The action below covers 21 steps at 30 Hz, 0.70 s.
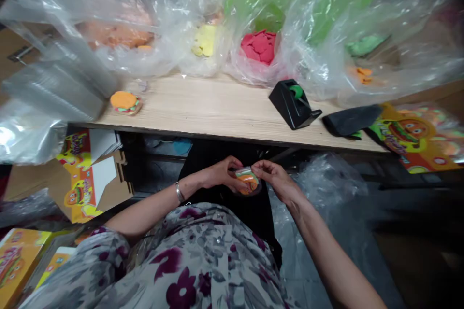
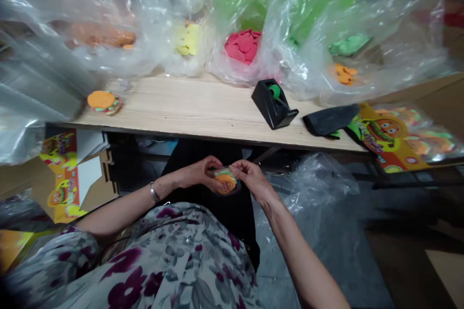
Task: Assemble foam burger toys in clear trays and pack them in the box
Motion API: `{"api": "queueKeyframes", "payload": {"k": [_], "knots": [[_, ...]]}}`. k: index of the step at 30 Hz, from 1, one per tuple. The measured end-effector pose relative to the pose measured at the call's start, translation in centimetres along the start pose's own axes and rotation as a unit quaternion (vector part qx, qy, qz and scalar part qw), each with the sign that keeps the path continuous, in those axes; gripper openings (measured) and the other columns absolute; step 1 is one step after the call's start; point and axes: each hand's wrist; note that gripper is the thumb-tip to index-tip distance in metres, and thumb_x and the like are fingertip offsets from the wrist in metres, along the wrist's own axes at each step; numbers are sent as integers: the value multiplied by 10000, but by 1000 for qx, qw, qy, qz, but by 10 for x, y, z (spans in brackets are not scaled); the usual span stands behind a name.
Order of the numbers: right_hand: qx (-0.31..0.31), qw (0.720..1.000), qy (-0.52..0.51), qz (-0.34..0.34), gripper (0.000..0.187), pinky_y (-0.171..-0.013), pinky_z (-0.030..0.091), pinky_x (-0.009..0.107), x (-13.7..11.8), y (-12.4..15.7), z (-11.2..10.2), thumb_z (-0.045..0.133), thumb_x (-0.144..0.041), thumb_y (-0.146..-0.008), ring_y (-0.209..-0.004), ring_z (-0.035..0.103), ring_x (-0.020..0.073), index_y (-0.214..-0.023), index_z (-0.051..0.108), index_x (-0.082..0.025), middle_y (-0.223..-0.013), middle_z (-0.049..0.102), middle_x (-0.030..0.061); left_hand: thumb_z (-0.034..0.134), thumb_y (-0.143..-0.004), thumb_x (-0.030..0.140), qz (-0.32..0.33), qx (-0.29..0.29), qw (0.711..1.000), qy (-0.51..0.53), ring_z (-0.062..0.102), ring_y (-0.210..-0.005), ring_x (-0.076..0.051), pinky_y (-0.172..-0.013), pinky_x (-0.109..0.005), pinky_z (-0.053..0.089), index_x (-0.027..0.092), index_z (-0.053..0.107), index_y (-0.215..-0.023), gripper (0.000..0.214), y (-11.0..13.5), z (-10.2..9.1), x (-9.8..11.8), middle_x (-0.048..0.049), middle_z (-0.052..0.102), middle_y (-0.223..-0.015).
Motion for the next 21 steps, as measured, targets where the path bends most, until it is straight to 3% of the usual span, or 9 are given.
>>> {"api": "queueKeyframes", "payload": {"k": [3, 5, 12, 17, 21], "knots": [[34, 999, -37, 2, 395, -597, 374, 254, 14, 2, -5, 739, -532, -613, -572, 471, 107, -699, 626, -163, -604, 555, -19, 761, -637, 386, 64, 81, 992, -74, 565, -770, -133, -691, -279, 481, 156, 533, -909, 423, -2, -1, -4, -28, 580, -855], [53, 998, -44, -5, 391, -610, 376, 258, 18, 5, -5, 736, -533, -615, -587, 473, 113, -701, 619, -169, -618, 557, -15, 692, -711, 433, 104, 103, 984, -104, 534, -760, -117, -686, -242, 443, 149, 578, -870, 345, -2, 0, -6, -25, 577, -838], [100, 994, -52, -11, 339, -616, 370, 252, 37, 15, -1, 744, -483, -618, -620, 476, 126, -690, 596, -187, -639, 549, -19, 654, -730, 486, 83, 139, 982, -96, 510, -684, -110, -645, -235, 381, 139, 626, -840, 365, -7, 14, -26, -7, 609, -763], [112, 991, -75, -2, 301, -619, 368, 250, 45, 24, -3, 737, -448, -645, -613, 470, 122, -701, 598, -187, -643, 539, -24, 676, -697, 485, 56, 113, 989, -82, 483, -629, -94, -600, -226, 361, 125, 611, -778, 375, -10, 17, -24, 2, 586, -697], [98, 994, -23, -37, 264, -635, 379, 244, 37, 40, -5, 694, -438, -717, -646, 485, 122, -744, 602, -192, -686, 552, -23, 664, -713, 479, 56, 32, 992, -107, 476, -612, -91, -574, -222, 345, 132, 608, -811, 364, -2, 14, -9, 6, 578, -688]]}}
Point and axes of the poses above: each hand's wrist, its own y-axis away from the middle knuckle, its own z-axis out of the palm, x = y × z
